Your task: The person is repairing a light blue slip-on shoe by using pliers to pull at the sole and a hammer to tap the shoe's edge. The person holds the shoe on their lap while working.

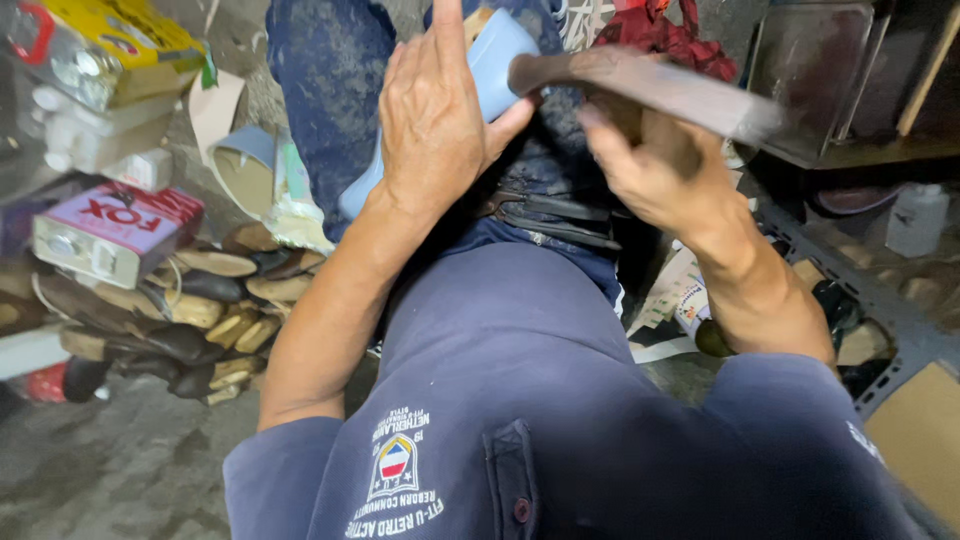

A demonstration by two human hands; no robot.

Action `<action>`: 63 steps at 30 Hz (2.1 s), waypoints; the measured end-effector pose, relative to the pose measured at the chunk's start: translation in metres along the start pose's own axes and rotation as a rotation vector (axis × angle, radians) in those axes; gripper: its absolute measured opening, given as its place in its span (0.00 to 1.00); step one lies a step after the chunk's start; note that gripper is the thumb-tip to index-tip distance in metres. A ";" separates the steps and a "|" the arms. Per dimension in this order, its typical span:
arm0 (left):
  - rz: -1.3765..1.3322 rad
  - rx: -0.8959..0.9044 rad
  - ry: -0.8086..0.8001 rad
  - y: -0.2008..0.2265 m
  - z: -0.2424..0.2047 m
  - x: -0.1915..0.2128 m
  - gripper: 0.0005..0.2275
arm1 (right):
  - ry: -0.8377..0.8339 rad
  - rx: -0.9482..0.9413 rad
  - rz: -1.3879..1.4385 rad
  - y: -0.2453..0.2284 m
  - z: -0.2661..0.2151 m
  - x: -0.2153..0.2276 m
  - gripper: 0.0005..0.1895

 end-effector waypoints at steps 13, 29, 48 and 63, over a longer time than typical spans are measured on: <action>-0.114 0.013 -0.052 -0.016 0.007 -0.010 0.55 | 0.093 -0.605 0.317 0.079 -0.023 -0.008 0.22; -0.189 0.109 -0.179 -0.027 0.003 -0.016 0.55 | 0.003 -0.733 0.461 0.091 -0.029 -0.027 0.16; -0.537 0.259 -0.251 -0.035 0.009 0.017 0.37 | 0.189 -0.765 0.725 0.103 -0.033 -0.042 0.11; -0.807 0.318 0.069 -0.053 -0.048 -0.010 0.23 | 0.228 0.094 -0.290 -0.010 -0.039 -0.059 0.16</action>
Point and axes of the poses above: each hand's wrist, its own z-axis towards the middle knuckle, its own x-axis out of the back of the hand, y = z × x, the point moved 10 cm from there along z, towards the middle knuckle, and after that the axes turned 9 degrees about -x, right-handed, at the moved point
